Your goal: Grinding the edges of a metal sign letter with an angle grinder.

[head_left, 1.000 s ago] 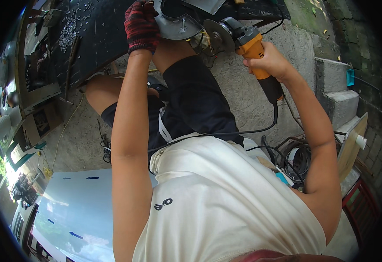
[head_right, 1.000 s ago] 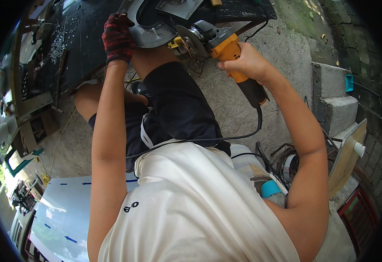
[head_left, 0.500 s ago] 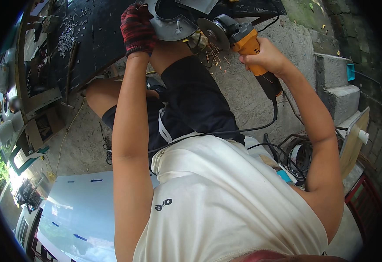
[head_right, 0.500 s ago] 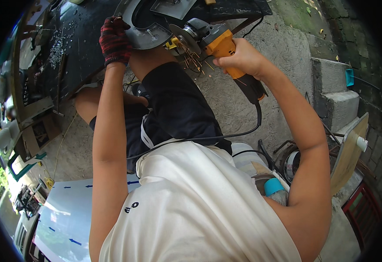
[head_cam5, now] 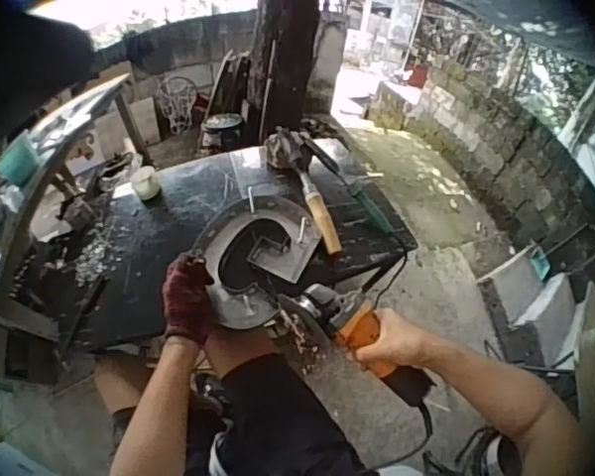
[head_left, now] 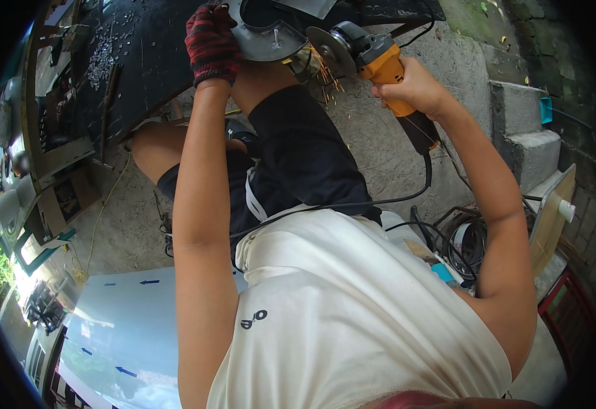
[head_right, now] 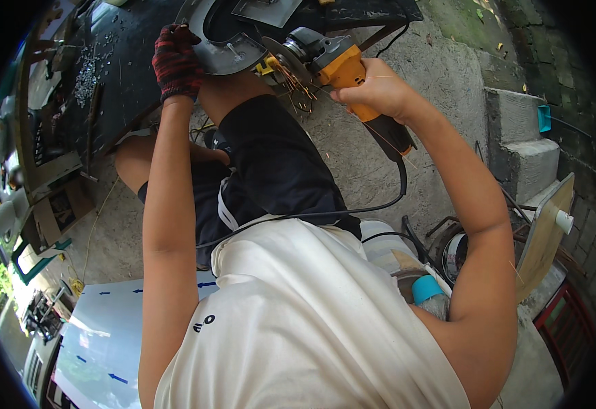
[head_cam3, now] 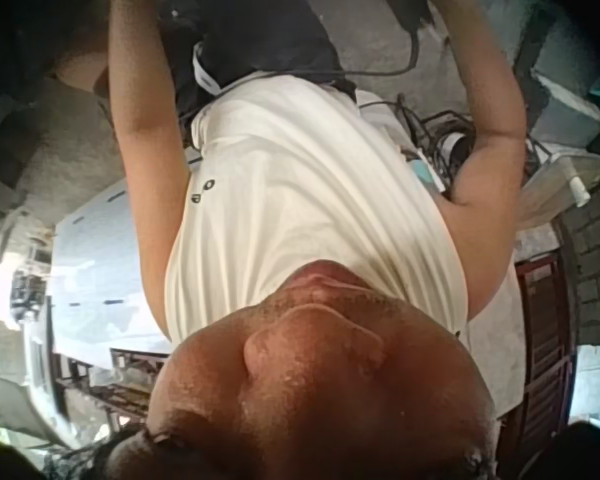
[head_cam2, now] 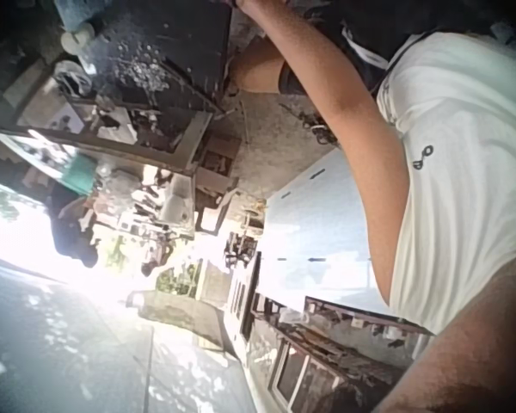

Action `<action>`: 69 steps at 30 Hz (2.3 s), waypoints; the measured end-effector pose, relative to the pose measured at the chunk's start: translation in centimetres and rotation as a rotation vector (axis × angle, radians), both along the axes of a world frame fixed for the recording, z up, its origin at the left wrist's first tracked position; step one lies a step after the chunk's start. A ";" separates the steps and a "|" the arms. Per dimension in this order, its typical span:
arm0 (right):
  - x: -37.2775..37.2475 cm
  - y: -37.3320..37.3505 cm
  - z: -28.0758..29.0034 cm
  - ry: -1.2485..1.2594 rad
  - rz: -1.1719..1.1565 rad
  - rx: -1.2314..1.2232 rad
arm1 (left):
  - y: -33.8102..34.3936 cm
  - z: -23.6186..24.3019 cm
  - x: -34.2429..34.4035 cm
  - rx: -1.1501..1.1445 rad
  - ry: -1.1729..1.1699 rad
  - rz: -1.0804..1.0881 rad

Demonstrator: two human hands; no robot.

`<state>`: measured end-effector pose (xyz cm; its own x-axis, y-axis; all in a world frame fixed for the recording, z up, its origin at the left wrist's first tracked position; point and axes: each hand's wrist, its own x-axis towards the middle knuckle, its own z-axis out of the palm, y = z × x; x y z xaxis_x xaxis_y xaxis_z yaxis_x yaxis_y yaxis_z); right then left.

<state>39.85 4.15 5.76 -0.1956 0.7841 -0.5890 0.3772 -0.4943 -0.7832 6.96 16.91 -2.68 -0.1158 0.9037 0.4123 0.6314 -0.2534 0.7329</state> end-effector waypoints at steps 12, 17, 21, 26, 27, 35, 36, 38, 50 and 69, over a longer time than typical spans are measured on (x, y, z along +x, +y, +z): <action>-0.3 -0.1 0.5 -0.025 0.004 -0.004 | 0.1 0.0 -0.1 -0.001 -0.004 0.002; -0.3 -0.2 0.6 -0.035 0.004 -0.003 | 0.3 -0.1 -0.2 -0.013 0.024 0.005; -0.3 -0.2 0.5 -0.050 -0.004 -0.001 | 0.2 -0.1 -0.3 -0.015 0.008 -0.023; -0.1 -0.1 0.2 -0.037 0.005 0.006 | 0.2 -0.1 -0.2 -0.026 0.025 -0.001; -0.1 -0.1 0.1 -0.036 0.003 0.009 | 0.2 -0.2 -0.3 -0.026 0.024 -0.001; -0.1 -0.2 0.1 -0.045 -0.001 0.003 | 0.2 0.0 -0.3 0.009 0.033 -0.014; -0.1 -0.2 0.1 -0.050 0.000 0.006 | 0.2 0.0 -0.3 0.009 0.033 -0.015; -0.1 -0.2 0.1 -0.055 0.000 0.007 | 0.2 0.0 -0.2 0.005 0.003 -0.032; -0.2 -0.2 0.3 -0.048 0.007 0.005 | 0.3 -0.2 -0.4 0.004 0.036 -0.010; -0.2 0.0 0.3 -0.045 0.011 0.026 | 0.4 -0.2 -0.4 0.036 0.041 -0.046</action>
<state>39.68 4.12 6.11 -0.1780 0.7972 -0.5769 0.4181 -0.4695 -0.7777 6.61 17.30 -2.90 -0.0569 0.8920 0.4484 0.6474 -0.3090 0.6967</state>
